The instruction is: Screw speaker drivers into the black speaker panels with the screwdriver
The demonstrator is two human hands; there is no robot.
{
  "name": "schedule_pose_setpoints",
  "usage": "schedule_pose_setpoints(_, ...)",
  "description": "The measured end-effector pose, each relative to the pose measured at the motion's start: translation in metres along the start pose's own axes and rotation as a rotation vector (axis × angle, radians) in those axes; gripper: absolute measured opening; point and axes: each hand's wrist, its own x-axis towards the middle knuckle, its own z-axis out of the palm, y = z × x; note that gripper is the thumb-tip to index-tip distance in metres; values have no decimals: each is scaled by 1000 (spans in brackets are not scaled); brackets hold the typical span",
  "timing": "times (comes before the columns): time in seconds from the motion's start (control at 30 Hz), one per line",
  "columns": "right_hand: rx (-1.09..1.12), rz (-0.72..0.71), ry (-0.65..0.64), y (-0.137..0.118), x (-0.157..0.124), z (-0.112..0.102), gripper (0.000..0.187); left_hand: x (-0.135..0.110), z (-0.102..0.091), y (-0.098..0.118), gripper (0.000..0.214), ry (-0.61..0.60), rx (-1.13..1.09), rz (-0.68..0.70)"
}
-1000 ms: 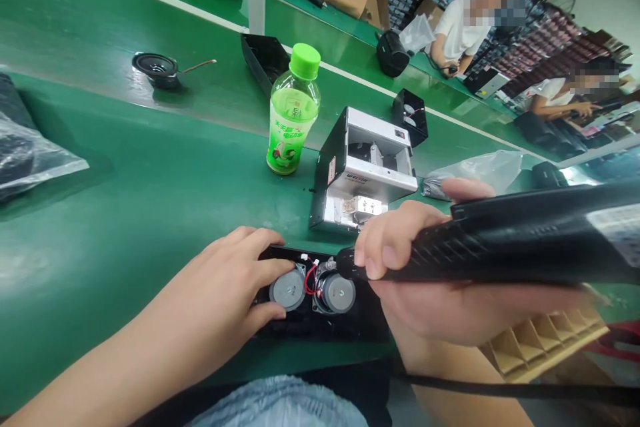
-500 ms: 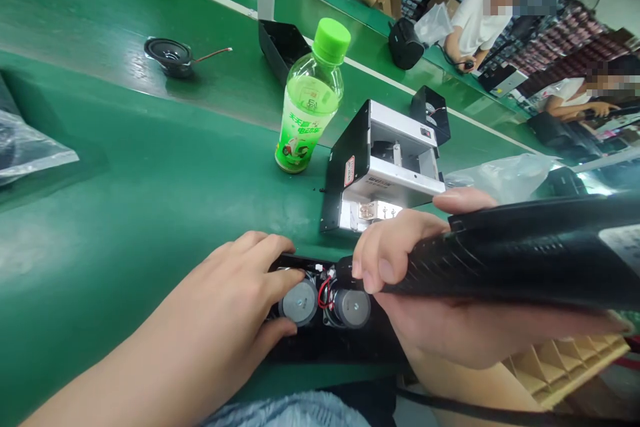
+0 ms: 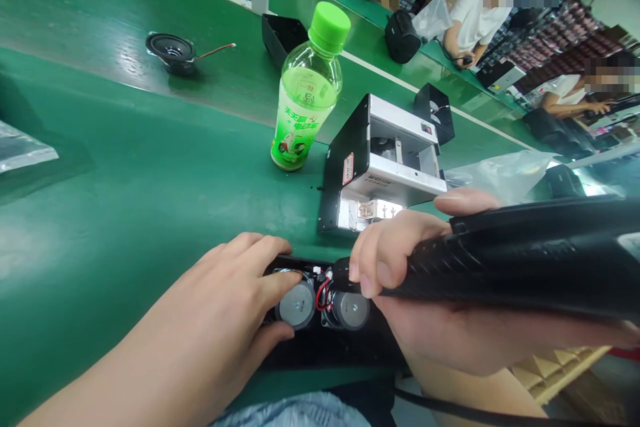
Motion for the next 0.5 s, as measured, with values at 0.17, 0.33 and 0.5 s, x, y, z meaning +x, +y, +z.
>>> schedule_pose_setpoints(0.17, 64, -77, 11, 4, -1, 5, 59, -1, 3, -3, 31, 34, -5, 28)
schedule_pose_setpoints(0.33, 61, -118, 12, 11, -2, 10, 60, 0, -1, -1, 30, -8, -17, 10)
schedule_pose_setpoints(0.5, 108, -96, -47, 20, -3, 9, 48, 6, -11, 6, 32, -109, -19, -32)
